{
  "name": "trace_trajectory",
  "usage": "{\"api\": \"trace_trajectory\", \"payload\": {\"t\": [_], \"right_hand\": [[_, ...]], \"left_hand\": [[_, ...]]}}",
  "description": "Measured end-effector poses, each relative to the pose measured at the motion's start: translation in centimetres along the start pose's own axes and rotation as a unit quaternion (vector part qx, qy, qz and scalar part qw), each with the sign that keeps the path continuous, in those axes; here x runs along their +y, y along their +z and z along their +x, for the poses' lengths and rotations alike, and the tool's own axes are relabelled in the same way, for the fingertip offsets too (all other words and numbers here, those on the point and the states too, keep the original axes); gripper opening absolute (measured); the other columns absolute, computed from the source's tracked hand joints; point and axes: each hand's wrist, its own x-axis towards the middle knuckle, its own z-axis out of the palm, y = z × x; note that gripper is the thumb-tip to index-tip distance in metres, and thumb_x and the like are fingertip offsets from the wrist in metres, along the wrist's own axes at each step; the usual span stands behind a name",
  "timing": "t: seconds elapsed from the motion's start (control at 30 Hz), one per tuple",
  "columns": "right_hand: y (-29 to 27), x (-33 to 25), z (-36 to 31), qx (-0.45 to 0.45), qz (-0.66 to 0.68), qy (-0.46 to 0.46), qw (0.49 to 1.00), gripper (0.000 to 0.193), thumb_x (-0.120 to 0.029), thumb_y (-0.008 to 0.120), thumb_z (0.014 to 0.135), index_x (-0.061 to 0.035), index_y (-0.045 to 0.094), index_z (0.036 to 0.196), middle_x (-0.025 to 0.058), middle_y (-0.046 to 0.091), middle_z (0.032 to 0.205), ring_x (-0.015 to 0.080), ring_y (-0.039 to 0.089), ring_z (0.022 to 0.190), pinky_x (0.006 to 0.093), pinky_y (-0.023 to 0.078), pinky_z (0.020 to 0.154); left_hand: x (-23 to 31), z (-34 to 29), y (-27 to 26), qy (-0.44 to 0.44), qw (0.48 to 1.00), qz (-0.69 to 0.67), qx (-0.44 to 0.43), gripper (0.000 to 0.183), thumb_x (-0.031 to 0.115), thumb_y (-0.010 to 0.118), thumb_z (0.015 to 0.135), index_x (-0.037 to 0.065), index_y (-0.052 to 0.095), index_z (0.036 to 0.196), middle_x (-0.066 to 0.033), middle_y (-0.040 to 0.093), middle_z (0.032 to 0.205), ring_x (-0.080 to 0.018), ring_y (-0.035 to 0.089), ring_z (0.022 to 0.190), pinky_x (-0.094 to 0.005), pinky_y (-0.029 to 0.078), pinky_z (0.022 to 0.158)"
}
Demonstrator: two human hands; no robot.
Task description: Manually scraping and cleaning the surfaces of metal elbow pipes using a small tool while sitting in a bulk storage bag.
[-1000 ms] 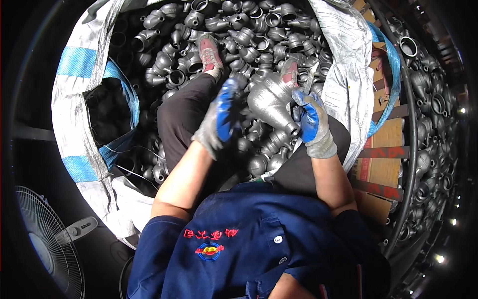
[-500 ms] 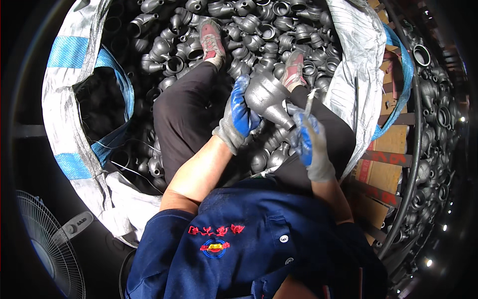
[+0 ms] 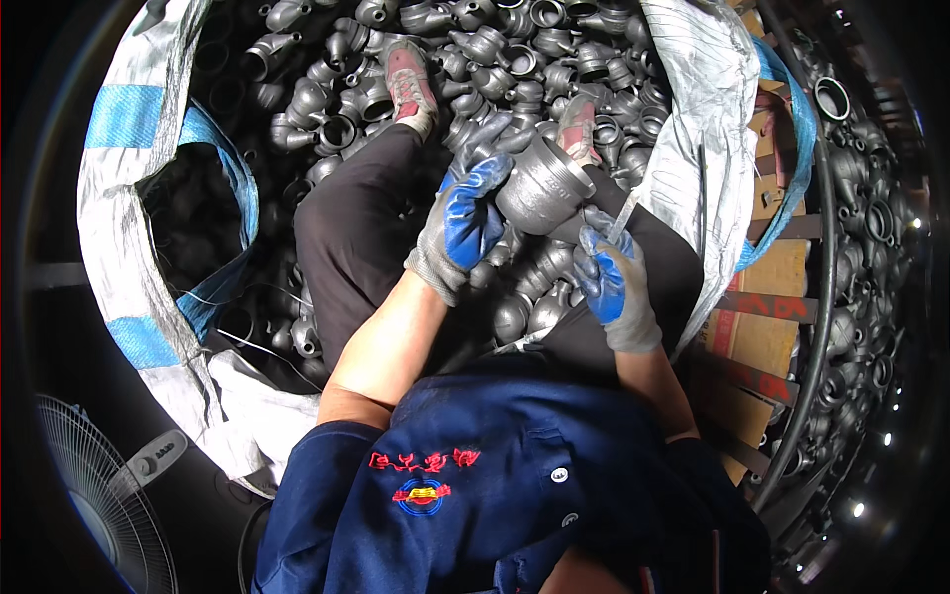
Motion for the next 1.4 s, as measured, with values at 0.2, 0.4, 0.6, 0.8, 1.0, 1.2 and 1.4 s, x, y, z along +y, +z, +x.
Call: {"api": "trace_trajectory", "payload": {"t": [0.2, 0.4, 0.6, 0.8, 1.0, 1.2, 1.4], "right_hand": [[-1.7, -0.2, 0.4, -0.004, 0.035, 0.020, 0.999, 0.027, -0.006, 0.053, 0.086, -0.0021, 0.048, 0.112, 0.0032, 0.049, 0.083, 0.0085, 0.045, 0.059, 0.0191, 0.036, 0.043], [-4.0, 1.2, 1.3, -0.102, 0.147, 0.050, 0.983, 0.018, -0.011, 0.050, 0.090, -0.0040, 0.049, 0.107, 0.0032, 0.051, 0.081, 0.0088, 0.046, 0.058, 0.0188, 0.036, 0.040], [-4.9, 1.7, 1.7, -0.105, 0.119, 0.107, 0.982, 0.026, -0.032, 0.038, 0.097, -0.0126, 0.054, 0.099, 0.0035, 0.050, 0.067, 0.0085, 0.038, 0.044, 0.0207, 0.036, 0.041], [-6.4, 2.3, 2.0, 0.026, 0.086, 0.125, 0.988, 0.029, -0.034, 0.037, 0.097, -0.0121, 0.053, 0.109, 0.0105, 0.059, 0.078, 0.0106, 0.045, 0.043, 0.0233, 0.038, 0.038], [-3.2, 1.4, 0.8, 0.091, -0.042, 0.006, 0.995, 0.027, -0.027, 0.043, 0.097, -0.0050, 0.052, 0.111, 0.0047, 0.053, 0.067, 0.0094, 0.048, 0.048, 0.0225, 0.043, 0.043], [-2.8, -1.3, 0.4, -0.101, 0.105, 0.066, 0.987, 0.023, -0.025, 0.043, 0.097, -0.0056, 0.053, 0.105, 0.0070, 0.059, 0.072, 0.0098, 0.046, 0.044, 0.0211, 0.044, 0.043], [-2.0, -1.7, -0.2, -0.010, -0.017, 0.011, 1.000, 0.024, -0.027, 0.044, 0.097, -0.0065, 0.056, 0.099, 0.0052, 0.059, 0.071, 0.0067, 0.047, 0.046, 0.0199, 0.041, 0.042]], "left_hand": [[0.4, -0.4, 0.3, 0.001, 1.000, 0.003, -0.021, 0.037, 0.009, 0.054, 0.087, 0.002, 0.050, 0.124, -0.0125, 0.051, 0.127, -0.0232, 0.047, 0.121, -0.0377, 0.039, 0.103], [0.4, -0.5, -0.1, 0.037, 0.994, 0.098, -0.035, 0.032, 0.007, 0.055, 0.086, 0.003, 0.055, 0.117, -0.0087, 0.056, 0.119, -0.0195, 0.052, 0.112, -0.0319, 0.040, 0.099], [0.6, -0.7, 0.3, 0.007, 0.993, 0.113, -0.027, 0.035, 0.013, 0.056, 0.084, 0.002, 0.054, 0.118, -0.0104, 0.054, 0.120, -0.0208, 0.048, 0.117, -0.0327, 0.033, 0.103], [1.0, -0.4, 0.3, 0.013, 0.988, 0.146, -0.058, 0.040, 0.013, 0.053, 0.081, -0.001, 0.053, 0.119, -0.0114, 0.054, 0.122, -0.0209, 0.047, 0.118, -0.0333, 0.033, 0.103], [1.2, -0.5, 0.1, 0.011, 0.979, 0.191, -0.066, 0.038, 0.015, 0.053, 0.086, 0.001, 0.055, 0.121, -0.0101, 0.056, 0.122, -0.0176, 0.052, 0.112, -0.0291, 0.038, 0.098], [1.2, -0.8, 0.8, 0.017, 0.984, 0.175, -0.004, 0.032, 0.016, 0.050, 0.091, 0.000, 0.056, 0.119, -0.0108, 0.058, 0.118, -0.0166, 0.056, 0.104, -0.0263, 0.044, 0.090], [1.1, -0.7, -1.2, 0.023, 0.957, 0.287, 0.041, 0.035, -0.006, 0.048, 0.083, 0.000, 0.056, 0.117, -0.0107, 0.058, 0.116, -0.0201, 0.056, 0.106, -0.0306, 0.045, 0.090]]}}
